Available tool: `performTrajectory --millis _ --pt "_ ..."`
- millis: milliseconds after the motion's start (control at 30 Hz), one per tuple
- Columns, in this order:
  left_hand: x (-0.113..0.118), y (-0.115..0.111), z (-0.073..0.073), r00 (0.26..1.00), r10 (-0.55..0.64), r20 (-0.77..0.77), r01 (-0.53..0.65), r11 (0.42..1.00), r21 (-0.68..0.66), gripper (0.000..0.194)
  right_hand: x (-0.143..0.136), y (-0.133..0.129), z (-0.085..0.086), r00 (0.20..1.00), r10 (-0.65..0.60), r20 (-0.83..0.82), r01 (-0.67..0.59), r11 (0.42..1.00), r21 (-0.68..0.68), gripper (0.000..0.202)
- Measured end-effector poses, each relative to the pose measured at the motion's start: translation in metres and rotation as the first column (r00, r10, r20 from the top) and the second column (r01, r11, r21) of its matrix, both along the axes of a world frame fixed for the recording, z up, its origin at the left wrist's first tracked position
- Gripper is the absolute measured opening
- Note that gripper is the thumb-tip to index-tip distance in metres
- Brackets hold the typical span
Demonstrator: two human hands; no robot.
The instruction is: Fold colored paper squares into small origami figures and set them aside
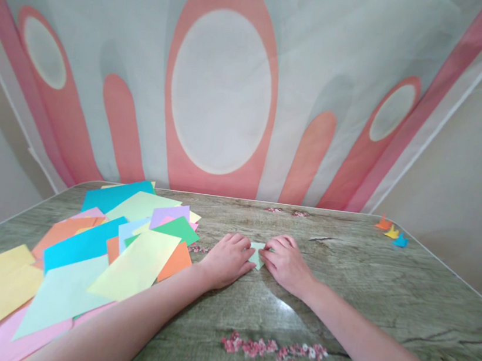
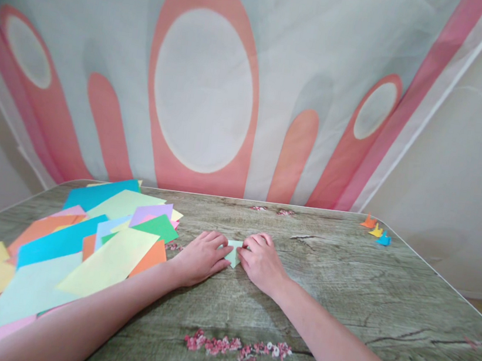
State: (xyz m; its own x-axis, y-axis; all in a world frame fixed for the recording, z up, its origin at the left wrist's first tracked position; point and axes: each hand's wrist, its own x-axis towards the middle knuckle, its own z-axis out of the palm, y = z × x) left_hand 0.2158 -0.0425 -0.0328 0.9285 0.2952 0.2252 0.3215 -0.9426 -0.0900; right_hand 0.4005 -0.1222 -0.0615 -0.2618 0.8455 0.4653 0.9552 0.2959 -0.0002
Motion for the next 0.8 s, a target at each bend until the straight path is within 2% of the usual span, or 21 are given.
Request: performTrajectory --millis 267,533,800 --pt "0.002 -0.001 -0.003 1.000 -0.004 -0.015 0.004 0.999 0.034 0.041 -0.006 -0.003 0.008 0.997 -0.013 0.073 0.019 0.997 -0.079 0.021" --pt "0.001 -0.004 -0.003 1.000 0.025 -0.007 -0.024 0.999 0.044 0.045 -0.007 -0.007 0.009 0.988 -0.029 0.152 0.050 0.990 -0.132 0.027" --pt "0.000 -0.007 0.001 0.999 0.046 -0.012 -0.045 0.998 0.048 0.043 0.003 -0.013 0.010 0.966 -0.114 0.234 0.147 0.980 -0.132 0.024"
